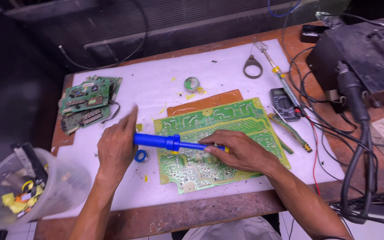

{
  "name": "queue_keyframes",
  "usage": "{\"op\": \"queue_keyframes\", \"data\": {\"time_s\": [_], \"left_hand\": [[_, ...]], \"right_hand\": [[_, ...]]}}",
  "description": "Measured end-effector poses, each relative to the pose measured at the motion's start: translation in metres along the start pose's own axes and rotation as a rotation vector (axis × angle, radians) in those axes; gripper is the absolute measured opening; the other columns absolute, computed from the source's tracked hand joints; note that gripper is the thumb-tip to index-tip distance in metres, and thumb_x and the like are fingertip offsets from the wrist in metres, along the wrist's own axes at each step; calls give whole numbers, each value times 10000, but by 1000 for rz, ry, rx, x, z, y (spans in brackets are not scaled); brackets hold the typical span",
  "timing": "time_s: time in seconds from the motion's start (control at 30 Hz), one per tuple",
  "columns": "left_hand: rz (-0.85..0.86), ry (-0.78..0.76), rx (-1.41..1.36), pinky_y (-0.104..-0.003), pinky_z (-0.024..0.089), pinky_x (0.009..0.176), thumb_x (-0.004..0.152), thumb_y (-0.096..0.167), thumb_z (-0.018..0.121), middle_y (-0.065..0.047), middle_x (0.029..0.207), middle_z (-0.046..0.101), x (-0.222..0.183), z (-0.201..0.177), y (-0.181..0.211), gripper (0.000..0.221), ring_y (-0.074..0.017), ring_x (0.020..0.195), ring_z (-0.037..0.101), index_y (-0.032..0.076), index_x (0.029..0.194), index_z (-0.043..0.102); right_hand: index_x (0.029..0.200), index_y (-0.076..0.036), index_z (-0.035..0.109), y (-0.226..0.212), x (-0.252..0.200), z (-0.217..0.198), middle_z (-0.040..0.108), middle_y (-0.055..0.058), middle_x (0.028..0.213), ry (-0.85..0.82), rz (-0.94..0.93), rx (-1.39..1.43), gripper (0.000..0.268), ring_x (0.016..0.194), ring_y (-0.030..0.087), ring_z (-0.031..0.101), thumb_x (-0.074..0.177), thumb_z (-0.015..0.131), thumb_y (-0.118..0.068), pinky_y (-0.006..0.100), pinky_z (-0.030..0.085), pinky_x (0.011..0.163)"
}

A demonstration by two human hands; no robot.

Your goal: The person desolders components from a green circuit board using a soldering iron and a blue desoldering pump, then positions a small component on the board using pliers.

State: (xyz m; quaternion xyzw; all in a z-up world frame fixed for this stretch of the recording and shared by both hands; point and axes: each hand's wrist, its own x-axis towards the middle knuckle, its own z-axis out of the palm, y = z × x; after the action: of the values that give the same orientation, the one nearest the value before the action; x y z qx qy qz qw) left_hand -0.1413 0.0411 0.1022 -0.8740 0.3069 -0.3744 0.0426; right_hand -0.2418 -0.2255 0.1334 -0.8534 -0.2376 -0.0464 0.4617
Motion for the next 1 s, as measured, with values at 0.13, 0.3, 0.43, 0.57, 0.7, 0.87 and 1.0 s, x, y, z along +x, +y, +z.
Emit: {"op": "queue_keyframes", "data": {"time_s": [0.13, 0.3, 0.43, 0.57, 0.7, 0.87, 1.0], "left_hand": [[-25, -88, 72, -322, 419, 927, 632, 60, 648, -132, 1117, 567, 0, -14, 3, 655, -244, 1027, 561, 52, 1266, 481], [215, -493, -639, -328, 541, 640, 753, 248, 632, -91, 659, 643, 1, -31, 19, 372, -222, 610, 655, 91, 1068, 512], [286, -409, -608, -247, 518, 519, 680, 546, 671, -11, 565, 611, -9, -33, 37, 472, -157, 498, 630, 148, 865, 498], [309, -286, -479, -321, 397, 304, 534, 829, 557, 27, 497, 538, -22, -32, 63, 709, -153, 375, 532, 166, 772, 478], [273, -241, -555, -374, 425, 379, 601, 784, 535, -39, 528, 558, -23, -27, 78, 701, -229, 397, 537, 141, 872, 595], [295, -297, -390, -341, 458, 391, 685, 469, 592, -35, 516, 570, -22, -22, 99, 299, -199, 416, 570, 175, 736, 572], [211, -476, -351, -385, 449, 355, 786, 320, 524, -20, 544, 566, -29, -9, 114, 161, -238, 429, 568, 198, 889, 544]], "right_hand": [[961, -69, 648, 0, 1, 7, 635, 126, 765, 55, -46, -16, 173, 639, 241, 609, 826, 567, -140, 349, 493, 550], [951, -50, 641, -7, -3, 14, 604, 101, 709, 16, -139, 51, 176, 594, 195, 555, 834, 535, -130, 313, 501, 537], [1063, -15, 571, -19, -13, 20, 588, 167, 932, -52, -78, 230, 403, 851, 268, 560, 793, 590, -314, 399, 493, 704], [1145, -48, 505, -27, -27, 32, 548, 123, 1156, 46, -97, 295, 453, 1094, 245, 525, 831, 522, -374, 376, 429, 913], [1087, -47, 564, -46, -33, 40, 592, 127, 1126, 134, -216, 237, 382, 1081, 253, 574, 808, 608, -305, 395, 434, 974], [1066, -61, 585, -18, -22, 49, 571, 153, 1138, 273, -150, 144, 316, 1083, 265, 547, 790, 635, -207, 370, 432, 937], [851, -53, 626, -18, -10, 52, 617, 78, 803, 300, -104, 197, 175, 765, 176, 592, 791, 624, -217, 289, 487, 693]]}}
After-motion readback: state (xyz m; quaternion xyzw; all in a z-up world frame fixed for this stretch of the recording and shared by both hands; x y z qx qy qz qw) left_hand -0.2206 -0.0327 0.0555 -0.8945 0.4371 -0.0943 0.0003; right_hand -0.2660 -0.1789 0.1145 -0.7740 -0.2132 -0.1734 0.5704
